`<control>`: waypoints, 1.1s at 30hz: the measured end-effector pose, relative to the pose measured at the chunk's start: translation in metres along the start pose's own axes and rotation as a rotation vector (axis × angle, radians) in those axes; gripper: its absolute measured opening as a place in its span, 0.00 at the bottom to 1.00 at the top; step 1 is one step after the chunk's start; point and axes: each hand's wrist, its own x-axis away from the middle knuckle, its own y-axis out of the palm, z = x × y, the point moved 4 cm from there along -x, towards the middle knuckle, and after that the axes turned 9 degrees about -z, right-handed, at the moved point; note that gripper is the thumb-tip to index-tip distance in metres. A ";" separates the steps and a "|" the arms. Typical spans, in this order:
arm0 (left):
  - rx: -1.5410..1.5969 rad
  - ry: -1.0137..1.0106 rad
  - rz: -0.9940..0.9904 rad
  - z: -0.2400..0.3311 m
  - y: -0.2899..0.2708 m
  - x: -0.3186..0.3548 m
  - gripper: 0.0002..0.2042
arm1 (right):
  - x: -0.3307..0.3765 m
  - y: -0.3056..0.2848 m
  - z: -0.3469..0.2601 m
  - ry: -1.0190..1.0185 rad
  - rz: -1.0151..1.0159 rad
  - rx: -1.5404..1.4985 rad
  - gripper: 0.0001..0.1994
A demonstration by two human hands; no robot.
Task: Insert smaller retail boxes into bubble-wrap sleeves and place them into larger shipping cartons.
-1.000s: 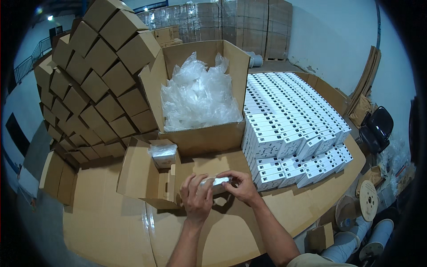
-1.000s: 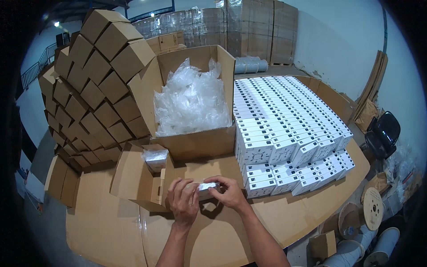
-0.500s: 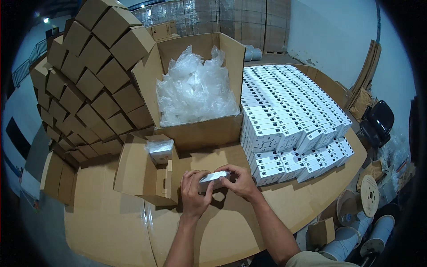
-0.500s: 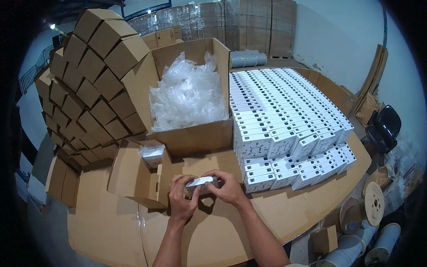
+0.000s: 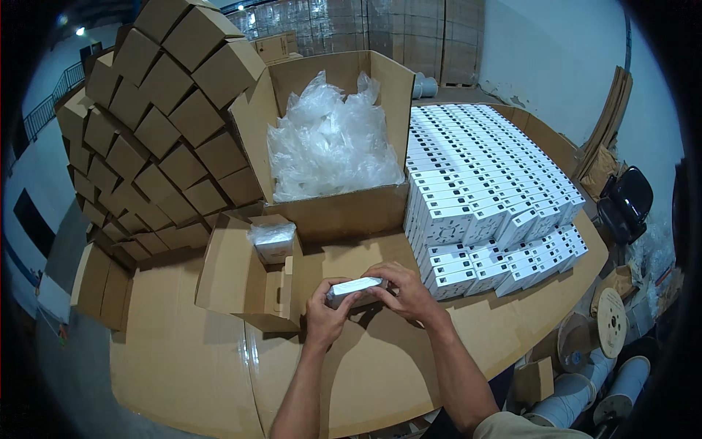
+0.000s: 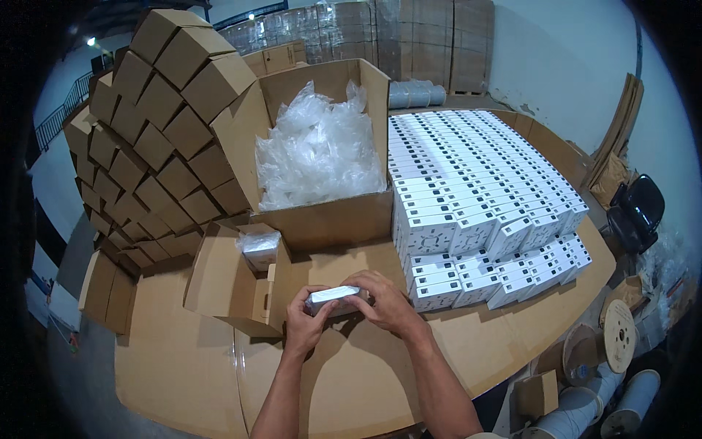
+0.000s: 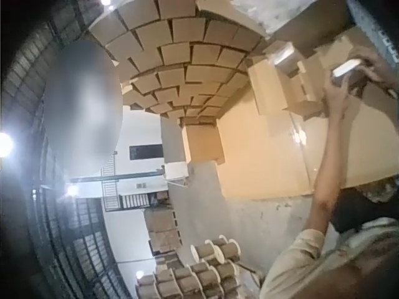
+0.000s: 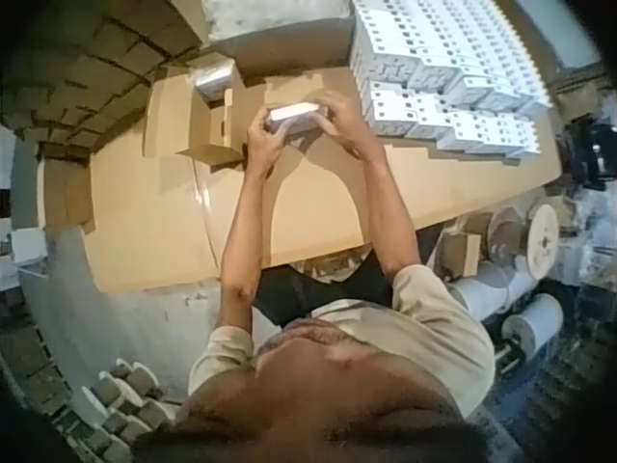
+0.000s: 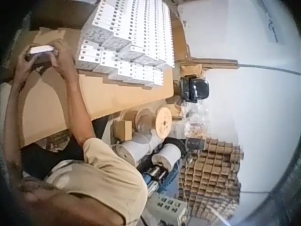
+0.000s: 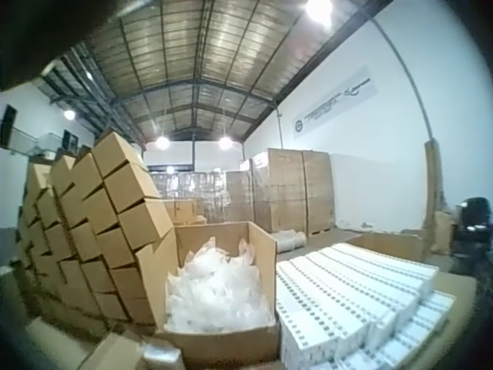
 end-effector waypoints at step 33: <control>-1.019 0.034 -0.196 0.014 0.024 0.105 0.35 | -0.127 0.040 -0.031 -0.192 0.196 -0.368 0.11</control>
